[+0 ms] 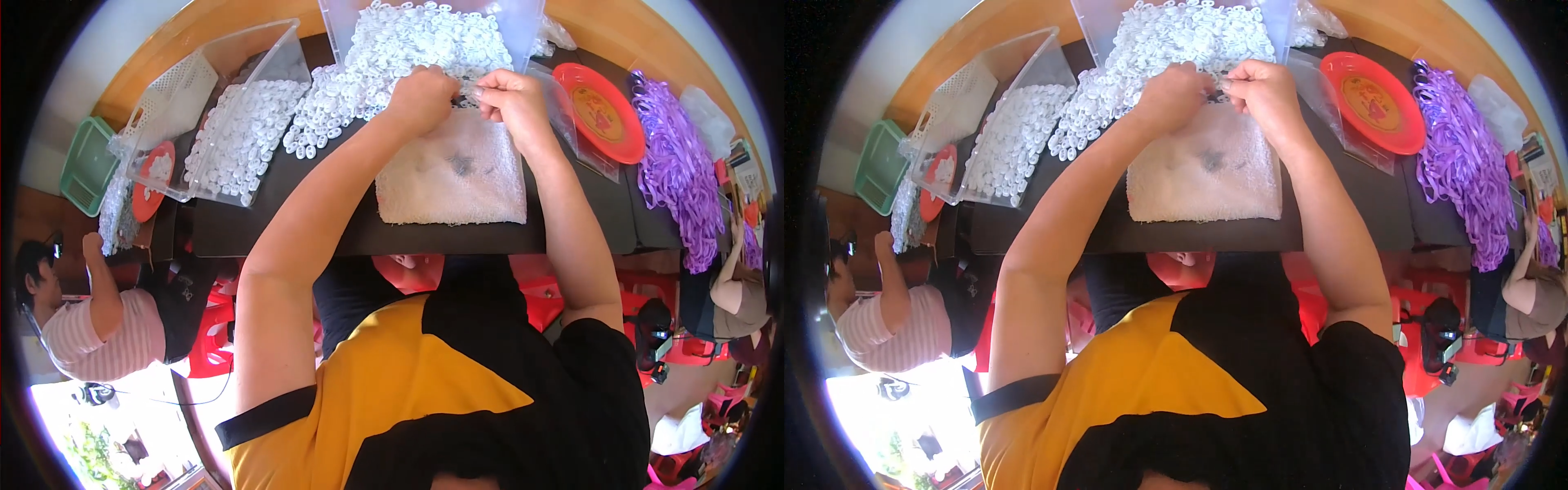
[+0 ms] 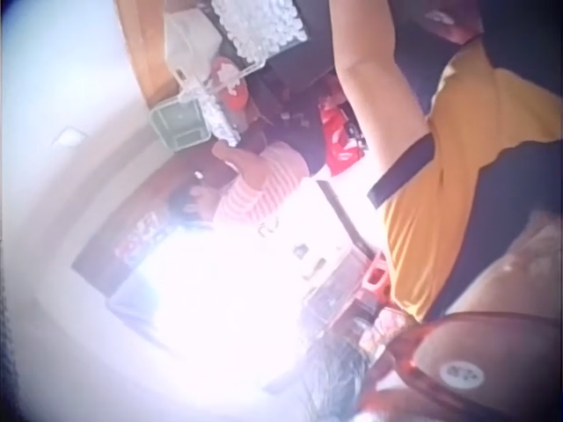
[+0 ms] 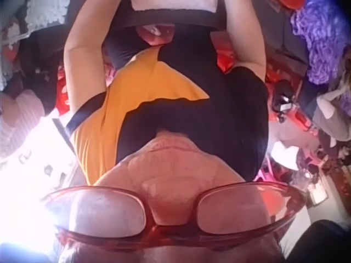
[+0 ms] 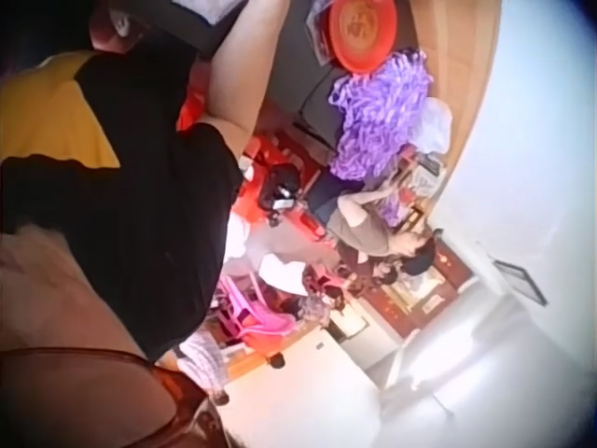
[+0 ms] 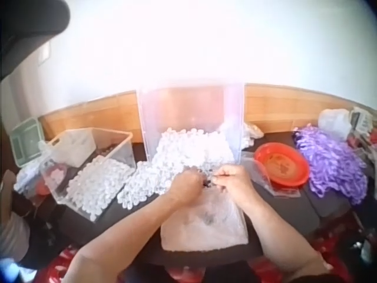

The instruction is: Assembling small white plastic components by hand.

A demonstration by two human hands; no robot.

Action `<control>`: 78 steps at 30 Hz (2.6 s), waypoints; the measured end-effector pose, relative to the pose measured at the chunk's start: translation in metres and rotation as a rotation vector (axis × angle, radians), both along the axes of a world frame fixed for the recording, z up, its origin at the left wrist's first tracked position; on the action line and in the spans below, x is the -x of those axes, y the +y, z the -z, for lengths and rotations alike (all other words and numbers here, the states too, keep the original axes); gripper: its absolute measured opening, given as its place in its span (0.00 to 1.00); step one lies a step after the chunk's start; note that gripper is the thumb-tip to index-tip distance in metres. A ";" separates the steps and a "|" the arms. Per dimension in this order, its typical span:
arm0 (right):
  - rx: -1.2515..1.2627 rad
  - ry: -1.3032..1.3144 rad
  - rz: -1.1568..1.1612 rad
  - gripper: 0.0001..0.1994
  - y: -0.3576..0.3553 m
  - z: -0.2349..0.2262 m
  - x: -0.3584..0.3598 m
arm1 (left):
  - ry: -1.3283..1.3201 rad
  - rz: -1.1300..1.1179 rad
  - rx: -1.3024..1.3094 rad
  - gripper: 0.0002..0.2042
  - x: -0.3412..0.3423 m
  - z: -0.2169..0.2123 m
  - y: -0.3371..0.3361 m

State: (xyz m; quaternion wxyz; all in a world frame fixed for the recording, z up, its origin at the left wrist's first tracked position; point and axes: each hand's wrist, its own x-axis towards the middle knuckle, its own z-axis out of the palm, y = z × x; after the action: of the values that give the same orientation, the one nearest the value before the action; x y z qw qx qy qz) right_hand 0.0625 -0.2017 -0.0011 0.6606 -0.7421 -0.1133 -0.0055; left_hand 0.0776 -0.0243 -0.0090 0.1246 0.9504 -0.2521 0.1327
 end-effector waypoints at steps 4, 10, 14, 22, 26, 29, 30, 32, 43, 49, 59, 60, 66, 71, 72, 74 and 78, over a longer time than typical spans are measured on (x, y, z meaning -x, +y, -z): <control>-0.055 0.021 -0.002 0.03 0.002 -0.006 0.002 | 0.004 -0.045 -0.013 0.05 -0.008 0.007 0.003; -0.043 0.016 0.004 0.03 0.004 -0.007 0.005 | 0.012 -0.096 0.071 0.06 -0.015 0.009 0.006; -0.054 -0.009 -0.003 0.03 0.004 -0.008 0.007 | 0.142 -0.131 0.722 0.06 -0.003 0.001 0.015; -0.124 -0.017 -0.032 0.05 0.022 -0.016 0.027 | 0.727 -0.048 1.574 0.05 0.049 -0.018 0.016; -0.164 -0.013 -0.044 0.05 0.033 -0.015 0.036 | 0.755 -0.038 1.656 0.06 0.057 -0.016 0.009; -0.180 -0.034 -0.036 0.05 0.035 -0.011 0.035 | 0.743 -0.041 1.666 0.06 0.058 -0.013 0.008; -0.204 -0.049 -0.025 0.05 0.035 -0.010 0.034 | 0.736 -0.036 1.666 0.06 0.058 -0.012 0.008; -0.231 -0.030 -0.020 0.04 0.035 -0.010 0.034 | 0.746 -0.016 1.677 0.05 0.060 -0.014 0.007; -0.303 -0.009 0.012 0.02 0.039 -0.006 0.036 | 0.650 -0.103 1.658 0.07 0.063 -0.010 0.000; -0.206 -0.093 0.005 0.03 0.041 -0.004 0.037 | 0.569 -0.136 1.597 0.06 0.075 -0.017 0.000; -0.199 -0.153 0.034 0.02 0.043 -0.009 0.041 | 0.696 -0.060 1.665 0.06 0.072 -0.018 0.005; -0.191 -0.163 0.044 0.02 0.042 -0.009 0.040 | 0.732 -0.075 1.730 0.06 0.073 -0.018 0.005; -0.037 -0.246 0.054 0.01 0.043 -0.009 0.042 | 0.731 -0.103 1.688 0.06 0.071 -0.016 0.005; -0.042 -0.231 0.058 0.01 0.043 -0.008 0.040 | 0.658 -0.125 1.486 0.06 0.072 -0.015 0.003; -0.060 -0.208 0.063 0.01 0.043 -0.008 0.040 | 0.654 -0.137 1.448 0.06 0.072 -0.016 0.003; -0.070 -0.172 0.043 0.01 0.041 -0.008 0.038 | 0.654 -0.156 1.434 0.06 0.073 -0.019 0.004; -0.101 -0.090 -0.028 0.04 0.037 -0.010 0.037 | 0.672 -0.177 1.472 0.06 0.073 -0.018 0.008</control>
State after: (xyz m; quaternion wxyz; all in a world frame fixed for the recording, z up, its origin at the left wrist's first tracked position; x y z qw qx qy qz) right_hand 0.0252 -0.1649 0.0085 0.6913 -0.7052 -0.1531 -0.0353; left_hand 0.0042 -0.0166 0.0086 0.7755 0.6305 0.0264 -0.0183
